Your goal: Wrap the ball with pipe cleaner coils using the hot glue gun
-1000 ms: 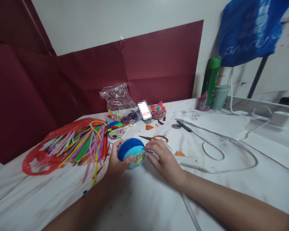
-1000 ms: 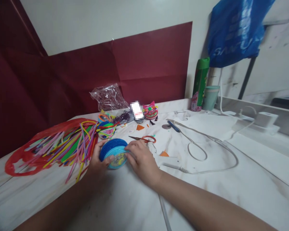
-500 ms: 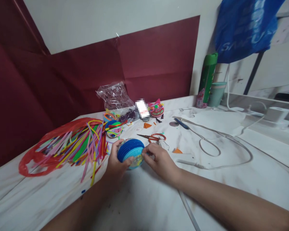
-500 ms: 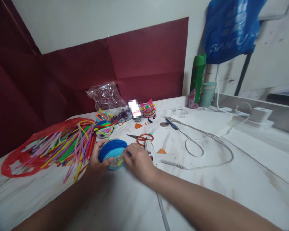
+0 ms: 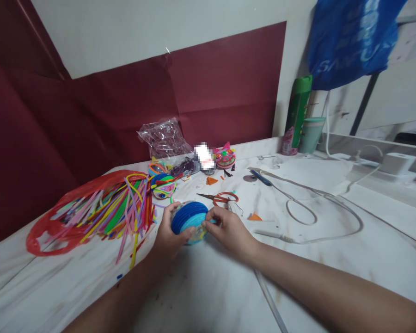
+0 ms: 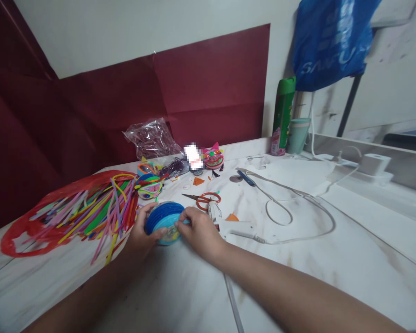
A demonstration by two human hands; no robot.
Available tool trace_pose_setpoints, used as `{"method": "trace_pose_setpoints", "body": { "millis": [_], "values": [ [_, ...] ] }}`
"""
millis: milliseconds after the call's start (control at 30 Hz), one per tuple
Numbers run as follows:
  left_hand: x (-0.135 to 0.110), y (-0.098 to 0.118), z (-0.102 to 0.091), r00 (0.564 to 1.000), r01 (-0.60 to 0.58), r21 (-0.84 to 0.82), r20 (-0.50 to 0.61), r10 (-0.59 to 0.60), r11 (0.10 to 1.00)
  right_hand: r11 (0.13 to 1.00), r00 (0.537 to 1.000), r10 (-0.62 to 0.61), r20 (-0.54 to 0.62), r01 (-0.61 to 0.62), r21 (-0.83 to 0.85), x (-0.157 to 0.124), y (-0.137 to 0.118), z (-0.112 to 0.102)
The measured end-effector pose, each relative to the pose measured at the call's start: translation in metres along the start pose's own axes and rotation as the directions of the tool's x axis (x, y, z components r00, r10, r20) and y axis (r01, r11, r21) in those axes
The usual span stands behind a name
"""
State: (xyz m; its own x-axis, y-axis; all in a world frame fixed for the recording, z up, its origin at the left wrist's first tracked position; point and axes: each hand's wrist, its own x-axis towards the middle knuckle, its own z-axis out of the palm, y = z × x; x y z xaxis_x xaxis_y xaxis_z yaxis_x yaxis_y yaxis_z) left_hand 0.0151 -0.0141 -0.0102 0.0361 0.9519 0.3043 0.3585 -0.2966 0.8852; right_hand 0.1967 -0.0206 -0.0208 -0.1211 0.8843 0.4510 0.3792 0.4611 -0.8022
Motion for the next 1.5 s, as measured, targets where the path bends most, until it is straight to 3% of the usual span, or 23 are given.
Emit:
{"method": "trace_pose_setpoints", "body": {
  "millis": [200, 400, 600, 867, 967, 1100, 1267, 1367, 1500],
  "values": [
    [0.001, 0.007, 0.0, 0.996, 0.093, -0.075, -0.008, -0.094, 0.993, 0.984, 0.997, 0.071, 0.033, -0.075, 0.16, 0.0, -0.001, 0.0],
    [0.0, 0.012, 0.001, 0.986, 0.158, -0.153, -0.035, -0.165, 0.976, 0.98, 0.998, 0.061, 0.003, -0.06, 0.191, 0.0, -0.003, 0.001],
    [0.003, 0.01, 0.0, 0.962, 0.262, -0.426, 0.043, -0.27, 0.866, 0.977, 1.0, 0.019, -0.004, -0.018, 0.211, 0.001, 0.001, 0.002],
    [0.003, 0.025, -0.004, 0.969, 0.217, -0.483, 0.002, -0.246, 0.849, 0.994, 1.0, -0.002, -0.018, 0.004, 0.112, 0.0, 0.003, 0.001],
    [0.001, 0.032, -0.006, 0.968, 0.202, -0.504, -0.027, -0.249, 0.84, 0.999, 0.998, -0.051, -0.031, 0.052, 0.018, 0.01, -0.005, -0.017],
    [0.004, 0.02, -0.008, 0.957, 0.243, -0.548, 0.0, -0.291, 0.8, 0.972, 0.998, -0.017, 0.059, 0.031, -0.231, 0.025, -0.011, -0.065],
    [0.012, -0.002, -0.006, 0.953, 0.259, -0.604, 0.034, -0.3, 0.754, 0.802, 0.984, 0.007, 0.179, 0.101, -0.588, 0.01, 0.014, -0.114],
    [0.014, -0.003, -0.006, 0.946, 0.274, -0.618, 0.035, -0.322, 0.737, 0.747, 0.933, 0.053, 0.355, 0.199, -0.634, -0.007, 0.031, -0.121],
    [0.014, 0.002, -0.007, 0.934, 0.305, -0.579, 0.027, -0.356, 0.756, 0.732, 0.902, 0.102, 0.421, 0.219, -0.645, -0.014, 0.034, -0.11]
  ]
}}
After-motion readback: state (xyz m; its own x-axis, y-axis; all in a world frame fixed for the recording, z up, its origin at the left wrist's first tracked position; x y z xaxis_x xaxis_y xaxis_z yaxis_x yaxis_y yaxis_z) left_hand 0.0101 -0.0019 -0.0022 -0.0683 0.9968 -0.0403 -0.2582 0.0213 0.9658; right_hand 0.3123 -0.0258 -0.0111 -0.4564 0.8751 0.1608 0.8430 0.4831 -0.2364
